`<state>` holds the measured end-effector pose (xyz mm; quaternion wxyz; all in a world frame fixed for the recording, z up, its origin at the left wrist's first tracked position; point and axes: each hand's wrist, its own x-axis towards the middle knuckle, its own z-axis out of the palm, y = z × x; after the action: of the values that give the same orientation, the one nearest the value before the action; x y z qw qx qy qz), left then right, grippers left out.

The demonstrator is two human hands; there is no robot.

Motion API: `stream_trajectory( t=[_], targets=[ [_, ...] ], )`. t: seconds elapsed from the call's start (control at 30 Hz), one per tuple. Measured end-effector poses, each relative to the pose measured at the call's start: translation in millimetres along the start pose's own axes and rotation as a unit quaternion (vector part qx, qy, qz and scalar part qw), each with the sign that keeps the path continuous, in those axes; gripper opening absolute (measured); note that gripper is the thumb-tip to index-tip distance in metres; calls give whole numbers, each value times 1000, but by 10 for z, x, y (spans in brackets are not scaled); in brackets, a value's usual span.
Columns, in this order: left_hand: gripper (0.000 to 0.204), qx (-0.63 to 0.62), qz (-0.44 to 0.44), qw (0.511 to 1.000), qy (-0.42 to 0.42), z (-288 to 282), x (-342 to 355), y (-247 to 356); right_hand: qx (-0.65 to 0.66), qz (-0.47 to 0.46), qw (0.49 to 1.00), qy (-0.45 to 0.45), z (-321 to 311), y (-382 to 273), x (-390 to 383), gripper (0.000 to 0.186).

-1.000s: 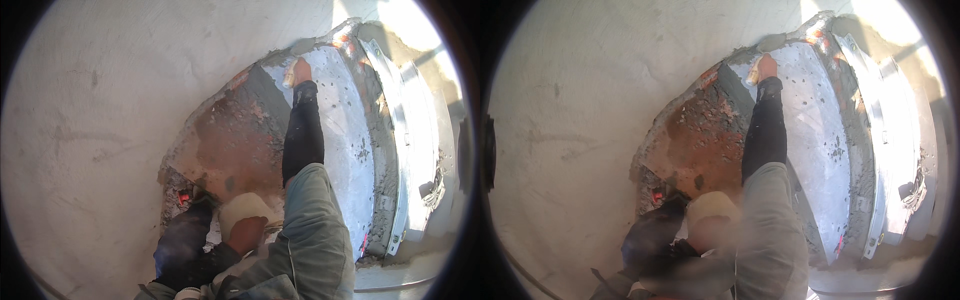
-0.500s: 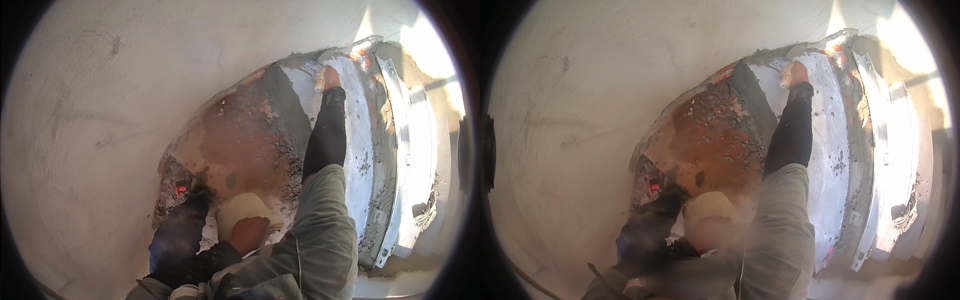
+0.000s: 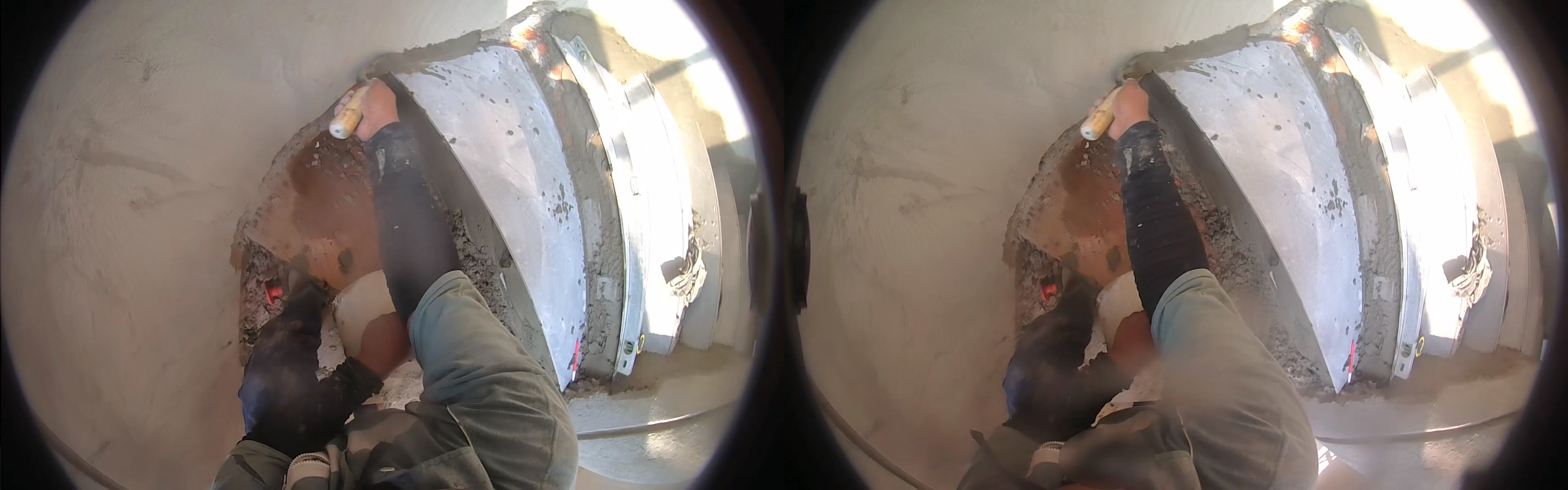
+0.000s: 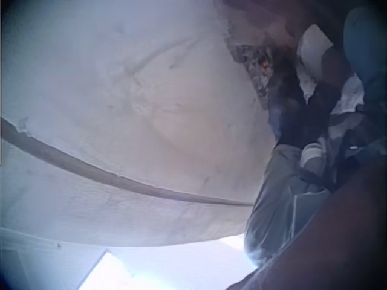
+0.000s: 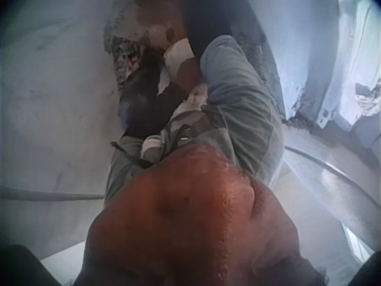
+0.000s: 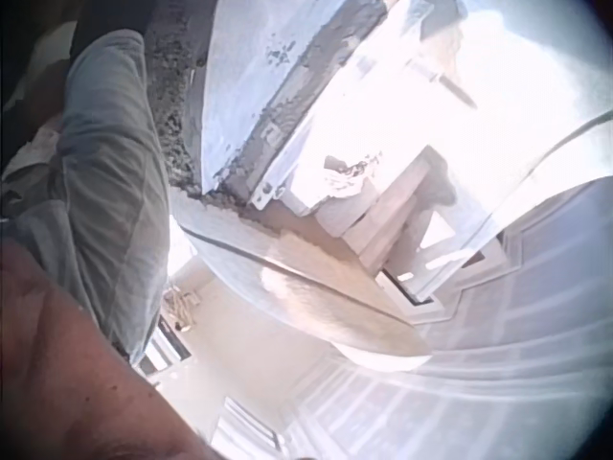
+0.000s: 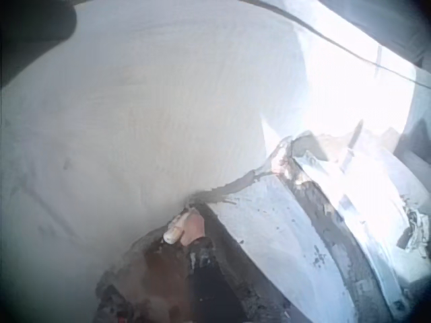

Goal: The person applies mortar to the side of a concrete stair step using a trowel and then measures the dimensions of a tile and the step using a tape measure.

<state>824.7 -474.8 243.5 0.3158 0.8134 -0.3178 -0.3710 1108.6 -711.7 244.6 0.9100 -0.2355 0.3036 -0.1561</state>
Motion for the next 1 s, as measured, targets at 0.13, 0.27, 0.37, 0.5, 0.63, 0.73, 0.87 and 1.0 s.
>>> stream_trajectory(
  t=[0.13, 0.27, 0.37, 0.5, 0.63, 0.73, 0.87, 1.0],
  targets=[
    [28, 7, 136, 990, 20, 187, -182, -226, -100, 19, 991, -84, -153, 113, -1217, 34],
    [39, 58, 91, 994, 0, 67, -335, 155, -223, -34, 970, -91, -1109, -306, -3185, 40],
    [47, 13, 102, 989, 109, 174, -440, 130, -289, -90, 951, -59, -1985, -264, -4701, 25],
    [51, -55, 98, 978, 177, 460, -753, -17, -433, 27, 893, 118, -2741, 250, -6583, 35],
    [50, -111, 173, 966, 158, 824, -1368, 547, -565, 103, 805, 152, -2923, 450, -7648, 35],
    [49, -132, 273, 948, 101, 1099, -1765, 1046, -703, -138, 669, 196, -3371, 508, -7387, 30],
    [50, -98, 342, 931, 87, 1244, -2026, 1568, -832, -175, 496, 174, -2828, 412, -7377, 34],
    [47, -175, 296, 935, 89, 1056, -2149, 1738, -856, -159, 490, 22, -2969, 412, -7738, 25]
  ],
)
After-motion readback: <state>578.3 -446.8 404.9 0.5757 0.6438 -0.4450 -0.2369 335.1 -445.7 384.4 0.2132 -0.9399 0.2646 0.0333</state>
